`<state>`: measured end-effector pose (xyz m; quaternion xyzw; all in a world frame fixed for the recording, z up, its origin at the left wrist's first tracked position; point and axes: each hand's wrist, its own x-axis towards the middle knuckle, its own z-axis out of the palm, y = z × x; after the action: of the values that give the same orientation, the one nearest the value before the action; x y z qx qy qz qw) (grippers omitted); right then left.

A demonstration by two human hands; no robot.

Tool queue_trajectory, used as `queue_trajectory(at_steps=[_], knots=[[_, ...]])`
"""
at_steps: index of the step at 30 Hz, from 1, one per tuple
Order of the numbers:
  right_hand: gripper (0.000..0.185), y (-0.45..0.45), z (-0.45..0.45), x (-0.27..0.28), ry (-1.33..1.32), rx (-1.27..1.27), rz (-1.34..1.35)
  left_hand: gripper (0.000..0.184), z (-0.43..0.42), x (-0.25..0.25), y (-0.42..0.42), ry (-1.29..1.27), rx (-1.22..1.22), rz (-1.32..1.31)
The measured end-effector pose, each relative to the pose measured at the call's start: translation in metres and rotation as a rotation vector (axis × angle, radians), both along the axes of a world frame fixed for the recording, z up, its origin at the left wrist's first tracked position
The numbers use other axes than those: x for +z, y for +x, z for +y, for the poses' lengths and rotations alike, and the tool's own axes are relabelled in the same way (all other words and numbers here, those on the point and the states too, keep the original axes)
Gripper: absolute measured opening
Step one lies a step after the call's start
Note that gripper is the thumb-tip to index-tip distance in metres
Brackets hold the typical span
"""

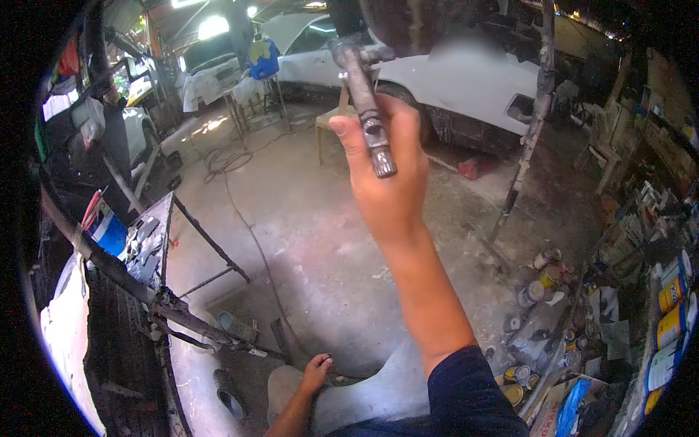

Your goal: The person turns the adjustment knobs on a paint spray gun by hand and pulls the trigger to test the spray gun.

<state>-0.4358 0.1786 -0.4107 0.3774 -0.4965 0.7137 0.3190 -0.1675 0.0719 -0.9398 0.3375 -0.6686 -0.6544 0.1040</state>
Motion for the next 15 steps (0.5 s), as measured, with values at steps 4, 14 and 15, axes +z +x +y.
queue_trajectory(at_steps=[4, 14, 15], knots=[[0.044, 0.004, -0.001, 0.006, 0.010, -0.015, 0.010, 0.029, -0.005, 0.014, 0.001, 0.017, 0.055, 0.078], [0.043, 0.002, 0.001, 0.027, 0.012, -0.042, 0.029, 0.023, -0.035, 0.120, 0.041, -0.590, 0.187, -0.090], [0.042, -0.001, 0.000, 0.026, -0.031, -0.034, 0.053, 0.023, -0.039, 0.111, 0.045, -0.581, 0.207, -0.073]])
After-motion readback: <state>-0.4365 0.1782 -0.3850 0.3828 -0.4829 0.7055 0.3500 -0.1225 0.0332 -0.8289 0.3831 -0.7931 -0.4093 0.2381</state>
